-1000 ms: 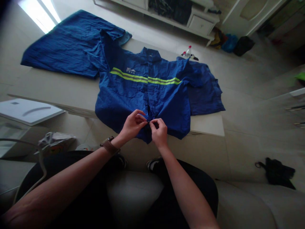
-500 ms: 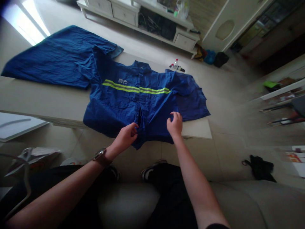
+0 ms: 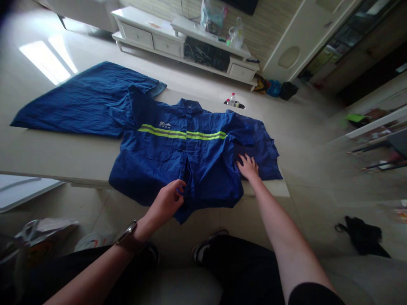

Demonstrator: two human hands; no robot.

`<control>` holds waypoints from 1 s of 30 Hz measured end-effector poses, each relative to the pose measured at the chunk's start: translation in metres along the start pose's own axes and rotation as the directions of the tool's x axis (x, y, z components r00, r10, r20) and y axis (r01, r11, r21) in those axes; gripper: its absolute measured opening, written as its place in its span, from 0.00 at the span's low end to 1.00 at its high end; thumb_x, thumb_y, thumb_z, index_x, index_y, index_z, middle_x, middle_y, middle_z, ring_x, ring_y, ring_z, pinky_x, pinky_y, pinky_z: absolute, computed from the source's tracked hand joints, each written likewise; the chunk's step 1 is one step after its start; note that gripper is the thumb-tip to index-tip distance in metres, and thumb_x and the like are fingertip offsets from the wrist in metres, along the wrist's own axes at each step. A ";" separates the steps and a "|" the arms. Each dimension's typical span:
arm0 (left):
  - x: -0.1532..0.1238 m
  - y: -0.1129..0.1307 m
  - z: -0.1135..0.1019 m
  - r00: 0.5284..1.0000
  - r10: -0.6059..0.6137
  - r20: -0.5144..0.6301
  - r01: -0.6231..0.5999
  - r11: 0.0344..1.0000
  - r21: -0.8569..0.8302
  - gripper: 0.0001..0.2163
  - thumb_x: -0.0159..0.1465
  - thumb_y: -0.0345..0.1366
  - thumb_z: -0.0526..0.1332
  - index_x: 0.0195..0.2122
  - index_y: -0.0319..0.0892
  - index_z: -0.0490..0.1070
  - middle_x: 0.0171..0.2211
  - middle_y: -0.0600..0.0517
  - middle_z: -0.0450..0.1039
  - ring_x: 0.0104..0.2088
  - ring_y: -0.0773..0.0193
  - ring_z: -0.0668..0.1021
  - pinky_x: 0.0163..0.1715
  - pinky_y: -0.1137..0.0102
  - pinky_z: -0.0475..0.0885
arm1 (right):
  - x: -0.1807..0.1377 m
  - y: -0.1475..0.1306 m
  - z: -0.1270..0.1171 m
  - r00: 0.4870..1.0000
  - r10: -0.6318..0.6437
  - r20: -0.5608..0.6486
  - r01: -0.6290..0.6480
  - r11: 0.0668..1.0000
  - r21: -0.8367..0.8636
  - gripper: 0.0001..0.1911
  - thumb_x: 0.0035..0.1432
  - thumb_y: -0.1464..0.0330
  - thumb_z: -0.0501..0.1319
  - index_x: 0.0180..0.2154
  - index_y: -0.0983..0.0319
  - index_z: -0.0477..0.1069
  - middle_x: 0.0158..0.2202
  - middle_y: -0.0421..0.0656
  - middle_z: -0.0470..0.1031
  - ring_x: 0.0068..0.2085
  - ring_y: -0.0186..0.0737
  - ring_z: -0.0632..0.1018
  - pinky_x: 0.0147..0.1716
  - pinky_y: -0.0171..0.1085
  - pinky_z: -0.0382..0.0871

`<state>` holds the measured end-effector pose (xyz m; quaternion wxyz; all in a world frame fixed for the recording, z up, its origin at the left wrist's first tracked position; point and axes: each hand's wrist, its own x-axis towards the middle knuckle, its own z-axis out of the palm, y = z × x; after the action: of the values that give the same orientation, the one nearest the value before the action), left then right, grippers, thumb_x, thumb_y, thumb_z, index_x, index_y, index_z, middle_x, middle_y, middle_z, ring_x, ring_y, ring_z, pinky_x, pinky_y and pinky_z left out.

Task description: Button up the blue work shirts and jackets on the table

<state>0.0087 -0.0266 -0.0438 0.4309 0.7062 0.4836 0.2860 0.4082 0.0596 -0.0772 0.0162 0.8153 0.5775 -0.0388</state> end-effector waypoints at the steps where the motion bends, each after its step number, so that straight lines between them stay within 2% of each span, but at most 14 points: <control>1: 0.000 0.001 -0.001 1.000 -0.011 -0.002 0.011 1.000 -0.007 0.18 0.57 0.21 0.57 0.45 0.46 0.69 0.39 0.53 0.72 0.30 0.68 0.76 0.33 0.72 0.71 | 0.007 0.001 0.004 1.000 0.021 0.011 -0.021 1.000 -0.006 0.30 0.72 0.51 0.46 0.70 0.47 0.59 0.74 0.45 0.54 0.71 0.57 0.57 0.64 0.59 0.58; 4: -0.001 0.002 -0.001 1.000 -0.027 -0.008 0.027 1.000 -0.010 0.18 0.56 0.20 0.56 0.45 0.46 0.69 0.39 0.53 0.72 0.30 0.68 0.76 0.33 0.72 0.71 | 0.037 0.002 0.013 0.999 0.036 0.017 -0.035 0.999 -0.029 0.31 0.73 0.50 0.41 0.73 0.47 0.52 0.76 0.43 0.48 0.73 0.56 0.52 0.67 0.61 0.54; 7: -0.001 0.002 0.000 1.000 -0.018 -0.011 0.018 1.000 -0.002 0.19 0.56 0.20 0.56 0.46 0.46 0.69 0.39 0.53 0.72 0.32 0.67 0.76 0.33 0.72 0.71 | 0.077 -0.003 0.007 0.998 0.049 0.026 -0.048 0.997 -0.058 0.32 0.74 0.50 0.39 0.74 0.49 0.50 0.76 0.47 0.47 0.73 0.59 0.52 0.66 0.64 0.55; 11: 0.000 0.002 0.000 1.000 -0.025 0.008 0.025 1.000 0.010 0.20 0.56 0.20 0.56 0.47 0.47 0.69 0.40 0.53 0.72 0.33 0.67 0.76 0.33 0.72 0.71 | 0.111 -0.013 -0.010 0.990 0.124 0.061 -0.121 0.991 -0.060 0.32 0.73 0.51 0.39 0.72 0.53 0.56 0.74 0.54 0.51 0.69 0.64 0.58 0.60 0.68 0.59; 14: 0.000 0.004 -0.003 0.997 -0.066 0.048 0.066 0.998 0.007 0.20 0.55 0.20 0.57 0.46 0.46 0.68 0.37 0.53 0.72 0.32 0.67 0.76 0.31 0.73 0.70 | 0.103 -0.020 -0.021 0.992 0.123 0.008 -0.122 0.990 -0.076 0.29 0.73 0.54 0.42 0.67 0.54 0.64 0.70 0.55 0.59 0.65 0.62 0.63 0.58 0.65 0.61; 18: -0.001 0.007 -0.008 0.973 -0.220 0.070 0.225 0.972 -0.075 0.19 0.53 0.19 0.59 0.43 0.45 0.67 0.32 0.56 0.72 0.28 0.68 0.75 0.28 0.75 0.68 | 0.050 -0.035 -0.036 0.982 0.041 -0.187 -0.043 0.999 -0.006 0.24 0.70 0.62 0.48 0.61 0.61 0.70 0.62 0.56 0.69 0.61 0.58 0.66 0.58 0.57 0.62; 21: -0.003 0.008 -0.011 0.952 -0.298 0.070 0.305 0.938 -0.164 0.19 0.51 0.19 0.60 0.42 0.45 0.66 0.30 0.57 0.73 0.26 0.68 0.74 0.25 0.76 0.65 | -0.020 -0.055 -0.045 0.966 -0.100 -0.238 0.136 0.981 0.138 0.19 0.64 0.65 0.54 0.52 0.63 0.75 0.55 0.56 0.74 0.56 0.55 0.70 0.56 0.50 0.65; 23: -0.005 0.010 -0.013 0.950 -0.304 0.068 0.311 0.935 -0.170 0.19 0.51 0.19 0.60 0.42 0.45 0.66 0.30 0.57 0.73 0.26 0.68 0.74 0.24 0.76 0.64 | -0.075 -0.072 -0.048 0.948 -0.216 -0.233 0.280 0.915 0.291 0.14 0.63 0.64 0.55 0.45 0.62 0.76 0.48 0.53 0.78 0.51 0.51 0.74 0.53 0.46 0.68; 25: -0.007 0.014 -0.015 0.962 -0.266 0.062 0.272 0.954 -0.125 0.18 0.50 0.19 0.60 0.40 0.44 0.66 0.30 0.56 0.75 0.27 0.67 0.75 0.25 0.75 0.65 | -0.128 -0.090 -0.048 0.939 -0.290 -0.185 0.343 0.817 0.463 0.12 0.63 0.61 0.57 0.41 0.60 0.75 0.41 0.47 0.79 0.43 0.46 0.77 0.47 0.43 0.71; 28: -0.014 0.022 -0.018 0.979 -0.189 0.080 0.190 0.982 0.002 0.17 0.48 0.18 0.61 0.37 0.43 0.67 0.30 0.54 0.77 0.29 0.65 0.76 0.28 0.74 0.66 | -0.188 -0.116 -0.044 0.946 -0.309 -0.098 0.301 0.724 0.621 0.12 0.63 0.58 0.58 0.38 0.58 0.74 0.35 0.41 0.79 0.37 0.41 0.78 0.41 0.40 0.71; 30: -0.019 0.027 -0.020 0.980 -0.170 0.107 0.163 0.984 0.077 0.16 0.48 0.19 0.61 0.36 0.43 0.68 0.29 0.53 0.78 0.30 0.64 0.77 0.29 0.73 0.66 | -0.210 -0.133 -0.039 0.951 -0.302 -0.072 0.271 0.697 0.664 0.12 0.63 0.57 0.60 0.38 0.58 0.74 0.33 0.40 0.79 0.36 0.41 0.79 0.40 0.40 0.71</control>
<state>-0.0031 -0.0422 -0.0097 0.4558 0.6925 0.5253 0.1918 0.2158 -0.0907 -0.0191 -0.2700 0.6658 0.6444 -0.2618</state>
